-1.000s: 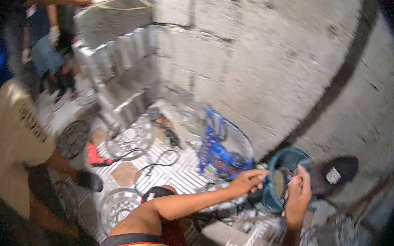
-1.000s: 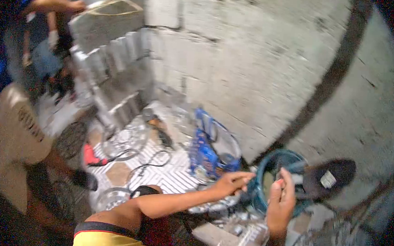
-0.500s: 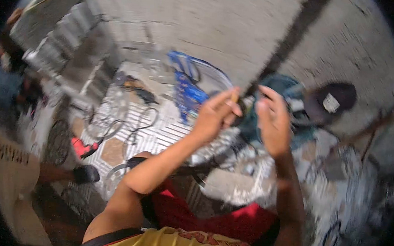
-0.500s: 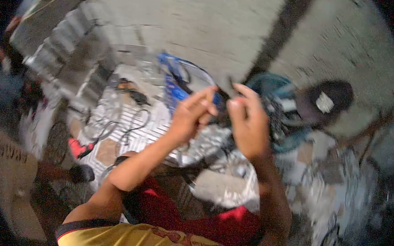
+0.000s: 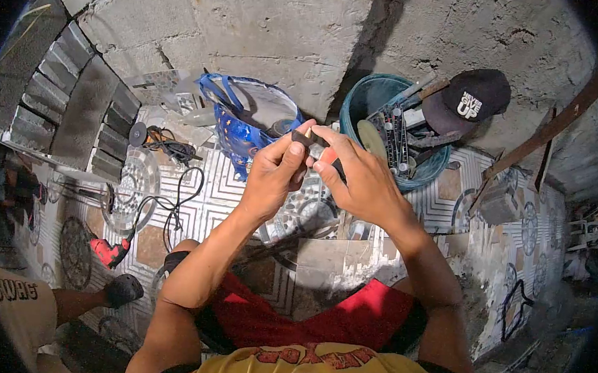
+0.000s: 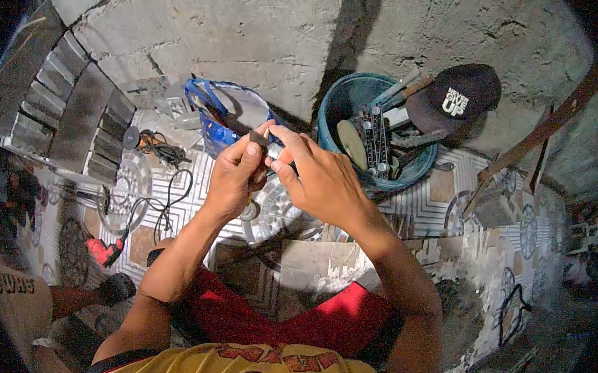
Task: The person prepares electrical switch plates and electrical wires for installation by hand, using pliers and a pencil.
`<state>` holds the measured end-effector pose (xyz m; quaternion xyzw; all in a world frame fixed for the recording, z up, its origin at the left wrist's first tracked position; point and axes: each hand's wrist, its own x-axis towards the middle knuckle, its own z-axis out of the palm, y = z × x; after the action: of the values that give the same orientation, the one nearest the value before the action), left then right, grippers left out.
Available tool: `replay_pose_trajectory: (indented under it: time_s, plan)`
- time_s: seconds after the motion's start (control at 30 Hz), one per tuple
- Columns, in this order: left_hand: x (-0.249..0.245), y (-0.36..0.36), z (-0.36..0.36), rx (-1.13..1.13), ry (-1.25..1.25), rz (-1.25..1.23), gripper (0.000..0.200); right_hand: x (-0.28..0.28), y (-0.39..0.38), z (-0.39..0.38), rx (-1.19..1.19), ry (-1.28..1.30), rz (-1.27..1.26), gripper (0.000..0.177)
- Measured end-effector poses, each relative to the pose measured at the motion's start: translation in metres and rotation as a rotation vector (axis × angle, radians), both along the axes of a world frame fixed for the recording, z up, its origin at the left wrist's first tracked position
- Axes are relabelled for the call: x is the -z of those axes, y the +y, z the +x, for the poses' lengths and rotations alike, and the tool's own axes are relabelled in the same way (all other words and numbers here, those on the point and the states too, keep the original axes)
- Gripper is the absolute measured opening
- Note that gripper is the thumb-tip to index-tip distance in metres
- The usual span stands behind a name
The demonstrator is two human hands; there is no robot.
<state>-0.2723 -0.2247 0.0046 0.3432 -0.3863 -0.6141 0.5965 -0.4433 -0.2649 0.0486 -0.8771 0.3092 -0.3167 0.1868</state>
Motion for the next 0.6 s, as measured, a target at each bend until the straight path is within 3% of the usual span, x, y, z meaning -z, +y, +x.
replay_pose_trajectory:
  time_s: [0.2,0.37,0.43,0.5,0.57,0.6]
  plan:
    - [0.007,-0.002,-0.003,-0.074,-0.072,0.031,0.054,0.003,0.0,0.002,0.001,0.019,0.012,0.041]
    - [0.018,-0.007,0.006,-0.12,-0.291,0.112,0.043,0.008,-0.008,0.001,-0.027,0.06,0.039,0.04]
    - [0.018,-0.008,0.003,-0.115,-0.27,0.086,0.041,0.006,-0.009,0.001,-0.027,0.047,0.01,0.039]
    - [0.013,-0.007,-0.001,-0.111,-0.251,0.063,0.039,0.003,-0.006,0.001,-0.007,0.104,0.163,0.039]
    - [0.011,-0.007,-0.008,-0.163,-0.114,0.085,0.038,0.008,-0.008,0.004,-0.003,0.058,0.122,0.04]
    - [0.025,-0.009,-0.002,-0.126,-0.161,0.069,0.036,0.011,-0.007,0.004,-0.002,0.015,0.084,0.04]
